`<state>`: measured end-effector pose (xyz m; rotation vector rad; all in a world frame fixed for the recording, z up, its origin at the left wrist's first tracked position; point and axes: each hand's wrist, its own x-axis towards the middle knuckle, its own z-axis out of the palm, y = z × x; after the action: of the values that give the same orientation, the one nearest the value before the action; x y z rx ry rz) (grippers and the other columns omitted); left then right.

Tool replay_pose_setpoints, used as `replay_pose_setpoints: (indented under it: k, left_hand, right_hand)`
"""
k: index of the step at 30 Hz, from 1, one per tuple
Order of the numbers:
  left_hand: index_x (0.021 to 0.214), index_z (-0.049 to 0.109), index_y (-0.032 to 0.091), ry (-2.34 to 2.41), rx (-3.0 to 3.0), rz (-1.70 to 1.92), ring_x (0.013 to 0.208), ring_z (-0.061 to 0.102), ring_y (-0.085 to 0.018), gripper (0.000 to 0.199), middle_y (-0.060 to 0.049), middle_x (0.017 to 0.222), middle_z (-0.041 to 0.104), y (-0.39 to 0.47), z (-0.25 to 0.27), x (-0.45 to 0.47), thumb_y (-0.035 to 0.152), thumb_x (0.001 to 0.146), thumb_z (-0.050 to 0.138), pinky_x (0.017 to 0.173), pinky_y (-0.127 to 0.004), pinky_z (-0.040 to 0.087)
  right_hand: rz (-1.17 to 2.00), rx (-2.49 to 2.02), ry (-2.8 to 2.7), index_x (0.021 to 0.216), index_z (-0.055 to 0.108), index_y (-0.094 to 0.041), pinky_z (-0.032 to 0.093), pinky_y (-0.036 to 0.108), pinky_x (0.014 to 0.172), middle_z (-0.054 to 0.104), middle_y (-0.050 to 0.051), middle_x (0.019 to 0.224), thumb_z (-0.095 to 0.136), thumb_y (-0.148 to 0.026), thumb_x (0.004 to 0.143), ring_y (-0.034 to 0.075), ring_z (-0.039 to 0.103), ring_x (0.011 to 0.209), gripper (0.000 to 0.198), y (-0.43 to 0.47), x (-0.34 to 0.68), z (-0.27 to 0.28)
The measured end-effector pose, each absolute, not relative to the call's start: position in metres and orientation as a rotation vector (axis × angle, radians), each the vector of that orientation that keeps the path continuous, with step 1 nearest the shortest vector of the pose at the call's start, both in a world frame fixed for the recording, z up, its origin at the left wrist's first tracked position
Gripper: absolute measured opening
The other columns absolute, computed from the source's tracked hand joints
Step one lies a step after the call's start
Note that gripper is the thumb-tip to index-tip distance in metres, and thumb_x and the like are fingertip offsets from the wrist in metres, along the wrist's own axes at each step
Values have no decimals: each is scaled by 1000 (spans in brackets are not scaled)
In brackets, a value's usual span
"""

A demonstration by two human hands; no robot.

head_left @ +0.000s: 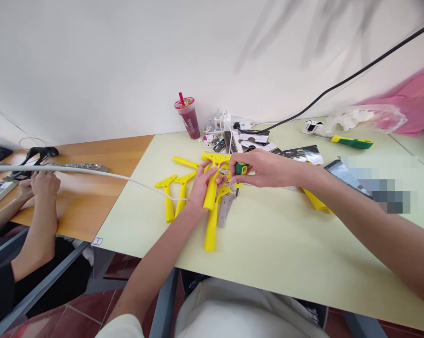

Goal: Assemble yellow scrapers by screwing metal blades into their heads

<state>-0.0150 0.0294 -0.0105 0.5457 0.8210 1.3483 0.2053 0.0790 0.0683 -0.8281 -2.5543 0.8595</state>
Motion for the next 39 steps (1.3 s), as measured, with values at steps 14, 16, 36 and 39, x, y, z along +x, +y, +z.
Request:
replay_pose_setpoints:
  k: [14, 16, 36, 39]
  left_hand:
    - [131, 56, 23, 804, 544, 1175, 57, 55, -4, 56, -3, 110, 78, 24, -6, -9, 16, 87, 89, 86, -31, 63]
    - [128, 57, 23, 779, 545, 1138, 54, 52, -2, 52, -6, 116, 79, 23, -5, -7, 14, 87, 88, 86, -31, 64]
    - [123, 63, 24, 637, 569, 924, 50, 48, -1, 48, -6, 118, 80, 16, -8, -5, 17, 85, 91, 83, -32, 64]
    - [123, 63, 23, 638, 566, 922, 50, 48, -1, 47, -5, 114, 80, 16, -8, -5, 17, 86, 91, 85, -33, 63]
  right_hand:
    - [679, -889, -2291, 102, 73, -31, 56, 42, 72, 83, 5, 99, 77, -64, 99, 28, 75, 85, 34, 68, 237, 113]
    - [648, -877, -2208, 102, 73, -30, 58, 43, 75, 83, 6, 102, 79, -65, 98, 29, 77, 89, 36, 65, 240, 117]
    - [508, -975, -2120, 105, 76, -29, 62, 45, 82, 86, 7, 101, 78, -68, 96, 32, 81, 93, 40, 75, 239, 112]
    - [512, -970, -2120, 105, 76, -29, 62, 45, 82, 86, 7, 102, 78, -69, 96, 31, 81, 92, 41, 76, 239, 111]
